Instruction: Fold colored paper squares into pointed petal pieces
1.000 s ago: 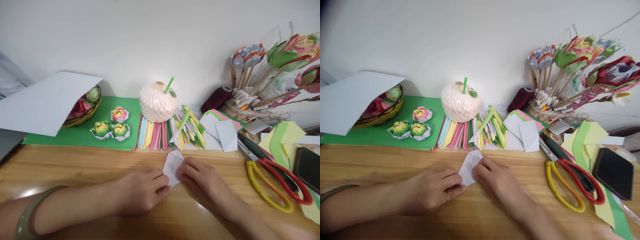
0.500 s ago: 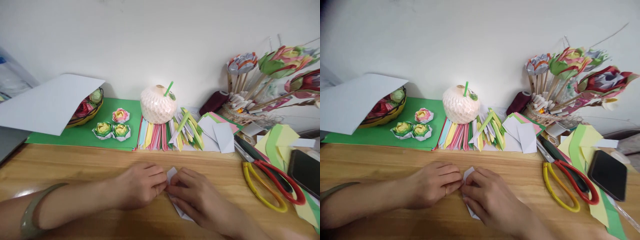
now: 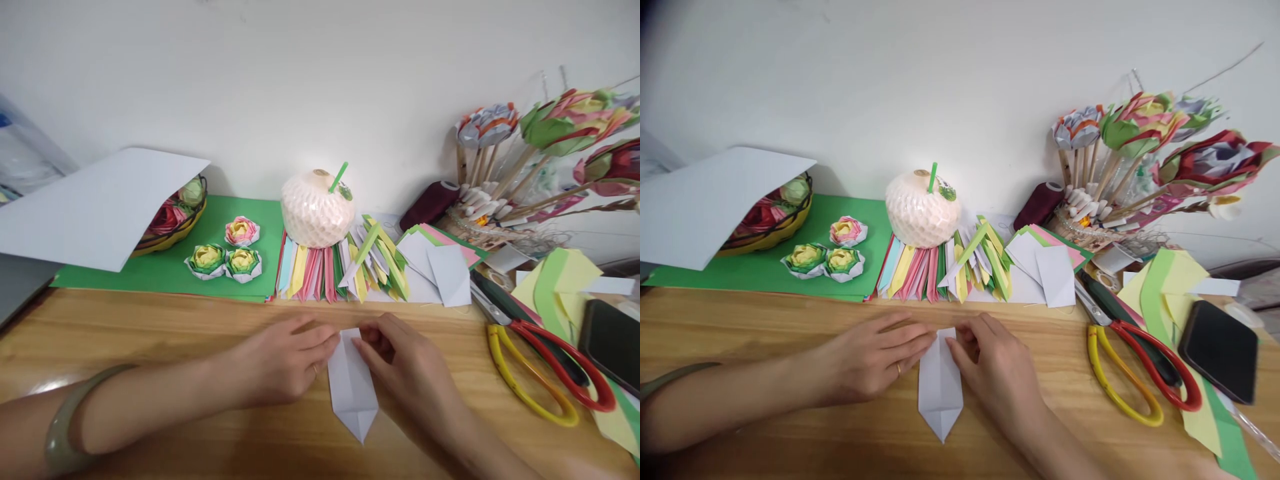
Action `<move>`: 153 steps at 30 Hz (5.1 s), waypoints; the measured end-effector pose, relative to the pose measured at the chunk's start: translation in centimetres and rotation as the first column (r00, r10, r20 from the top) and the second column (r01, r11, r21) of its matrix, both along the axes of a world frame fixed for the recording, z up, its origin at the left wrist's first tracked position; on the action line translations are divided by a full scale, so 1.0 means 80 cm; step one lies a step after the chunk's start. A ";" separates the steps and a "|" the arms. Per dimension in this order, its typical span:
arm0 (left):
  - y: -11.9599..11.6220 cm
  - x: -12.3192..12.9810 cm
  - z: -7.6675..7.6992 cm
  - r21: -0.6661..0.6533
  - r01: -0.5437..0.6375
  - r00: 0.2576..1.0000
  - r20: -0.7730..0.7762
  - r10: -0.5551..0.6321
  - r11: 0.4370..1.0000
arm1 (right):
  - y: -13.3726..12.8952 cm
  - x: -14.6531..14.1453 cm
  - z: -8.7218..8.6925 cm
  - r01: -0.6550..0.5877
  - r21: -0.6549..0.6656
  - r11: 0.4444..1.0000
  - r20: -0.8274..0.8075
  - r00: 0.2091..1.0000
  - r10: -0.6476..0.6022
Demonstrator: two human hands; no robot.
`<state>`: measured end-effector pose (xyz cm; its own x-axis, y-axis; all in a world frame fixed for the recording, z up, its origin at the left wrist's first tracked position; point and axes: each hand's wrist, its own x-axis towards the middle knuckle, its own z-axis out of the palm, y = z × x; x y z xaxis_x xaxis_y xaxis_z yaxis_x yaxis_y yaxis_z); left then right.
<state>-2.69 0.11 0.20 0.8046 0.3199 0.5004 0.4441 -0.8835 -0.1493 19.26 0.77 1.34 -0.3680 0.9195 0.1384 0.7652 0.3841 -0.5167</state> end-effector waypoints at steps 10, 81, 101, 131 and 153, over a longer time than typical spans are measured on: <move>0.006 0.002 0.009 -0.117 0.026 1.000 0.013 -0.025 0.993 | -0.001 -0.004 0.003 -0.034 0.006 0.999 -0.041 0.999 0.035; 0.012 -0.010 -0.001 -0.277 -0.042 0.976 -0.217 -0.020 0.960 | 0.007 0.010 0.010 -0.531 0.335 0.778 0.284 0.844 0.454; 0.012 -0.013 0.002 -0.381 -0.056 0.983 -0.185 -0.017 0.923 | 0.024 0.035 0.030 -0.506 0.032 0.862 0.092 0.860 0.502; 0.006 0.001 0.002 -0.001 -0.073 0.996 0.042 0.073 0.997 | 0.026 0.033 0.014 -0.398 -0.039 0.916 -0.007 0.917 0.398; 0.001 0.012 0.013 -0.636 -0.182 0.893 0.212 0.396 0.750 | 0.021 0.021 0.017 -0.292 -0.121 0.949 -0.099 0.955 0.281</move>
<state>-1.69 0.15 1.27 0.4551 0.8238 0.3380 0.6185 -0.5655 0.5456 20.94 2.45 2.68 -0.6115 0.7888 0.0616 0.5873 0.5047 -0.6327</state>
